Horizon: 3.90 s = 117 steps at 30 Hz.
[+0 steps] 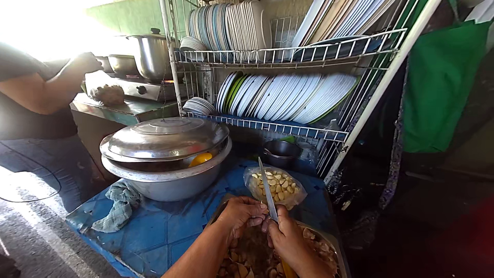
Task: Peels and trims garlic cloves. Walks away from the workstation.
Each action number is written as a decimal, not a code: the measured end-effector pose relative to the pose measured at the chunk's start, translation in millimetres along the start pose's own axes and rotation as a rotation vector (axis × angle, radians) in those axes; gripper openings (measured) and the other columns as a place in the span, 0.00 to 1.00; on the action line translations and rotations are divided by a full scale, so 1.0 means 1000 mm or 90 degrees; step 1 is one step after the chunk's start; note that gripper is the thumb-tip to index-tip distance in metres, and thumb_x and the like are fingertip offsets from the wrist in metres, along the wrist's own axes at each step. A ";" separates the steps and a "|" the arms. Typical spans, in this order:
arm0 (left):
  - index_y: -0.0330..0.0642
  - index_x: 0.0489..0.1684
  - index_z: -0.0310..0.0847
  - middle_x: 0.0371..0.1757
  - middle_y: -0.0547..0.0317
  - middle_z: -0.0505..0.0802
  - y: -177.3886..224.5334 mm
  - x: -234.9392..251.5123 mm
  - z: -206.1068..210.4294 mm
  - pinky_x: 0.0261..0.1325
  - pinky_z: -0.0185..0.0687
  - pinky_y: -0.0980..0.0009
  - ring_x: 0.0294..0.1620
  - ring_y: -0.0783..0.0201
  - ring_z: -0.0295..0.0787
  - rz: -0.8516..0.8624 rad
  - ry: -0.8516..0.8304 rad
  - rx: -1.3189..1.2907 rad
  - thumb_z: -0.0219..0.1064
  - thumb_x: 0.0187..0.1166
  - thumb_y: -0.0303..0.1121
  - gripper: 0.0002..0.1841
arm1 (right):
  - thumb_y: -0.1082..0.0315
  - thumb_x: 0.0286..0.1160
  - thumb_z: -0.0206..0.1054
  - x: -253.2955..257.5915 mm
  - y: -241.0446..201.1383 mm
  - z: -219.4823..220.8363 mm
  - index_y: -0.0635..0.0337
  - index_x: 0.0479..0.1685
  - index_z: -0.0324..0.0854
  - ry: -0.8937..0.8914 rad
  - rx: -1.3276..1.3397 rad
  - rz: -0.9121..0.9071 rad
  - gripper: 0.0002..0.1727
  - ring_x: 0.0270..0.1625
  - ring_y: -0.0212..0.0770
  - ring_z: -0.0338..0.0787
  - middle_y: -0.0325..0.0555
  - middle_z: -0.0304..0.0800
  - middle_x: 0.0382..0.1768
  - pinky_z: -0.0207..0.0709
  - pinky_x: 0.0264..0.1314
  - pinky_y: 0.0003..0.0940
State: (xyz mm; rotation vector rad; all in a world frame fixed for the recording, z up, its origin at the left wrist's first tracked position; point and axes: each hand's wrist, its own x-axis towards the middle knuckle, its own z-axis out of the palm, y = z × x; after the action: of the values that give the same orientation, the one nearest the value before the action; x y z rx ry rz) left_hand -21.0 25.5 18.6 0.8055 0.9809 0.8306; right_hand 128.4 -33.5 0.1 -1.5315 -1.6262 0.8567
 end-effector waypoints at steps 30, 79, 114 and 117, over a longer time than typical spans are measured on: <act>0.36 0.50 0.81 0.39 0.58 0.91 0.005 0.000 -0.013 0.42 0.90 0.73 0.35 0.68 0.91 -0.013 -0.227 0.136 0.66 0.80 0.19 0.07 | 0.73 0.86 0.48 0.000 -0.006 -0.004 0.69 0.65 0.68 0.065 -0.008 0.067 0.15 0.28 0.37 0.87 0.47 0.83 0.34 0.85 0.36 0.35; 0.32 0.46 0.84 0.36 0.62 0.90 -0.004 0.005 -0.007 0.44 0.86 0.77 0.34 0.74 0.87 0.210 -0.177 0.299 0.62 0.84 0.22 0.05 | 0.72 0.88 0.47 0.001 -0.008 -0.007 0.67 0.61 0.68 0.011 0.078 0.057 0.11 0.22 0.32 0.83 0.40 0.81 0.28 0.81 0.27 0.29; 0.33 0.47 0.82 0.41 0.54 0.93 0.000 0.008 -0.013 0.46 0.89 0.70 0.39 0.65 0.91 0.088 -0.145 0.072 0.70 0.78 0.22 0.06 | 0.70 0.82 0.55 0.003 0.005 -0.008 0.62 0.58 0.73 -0.003 0.147 -0.038 0.11 0.20 0.31 0.82 0.39 0.86 0.30 0.79 0.22 0.25; 0.31 0.47 0.80 0.41 0.49 0.93 -0.001 0.008 -0.011 0.45 0.89 0.70 0.38 0.63 0.92 0.133 -0.121 0.016 0.69 0.78 0.20 0.06 | 0.70 0.80 0.55 0.002 0.002 -0.009 0.62 0.65 0.74 -0.029 0.112 -0.015 0.17 0.21 0.31 0.82 0.39 0.87 0.33 0.79 0.24 0.27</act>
State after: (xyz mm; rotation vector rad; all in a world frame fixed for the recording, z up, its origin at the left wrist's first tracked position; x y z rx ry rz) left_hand -28.5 34.0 11.5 1.0021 0.7487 0.9024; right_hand 136.5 -31.9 3.2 -1.3785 -1.5542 1.0010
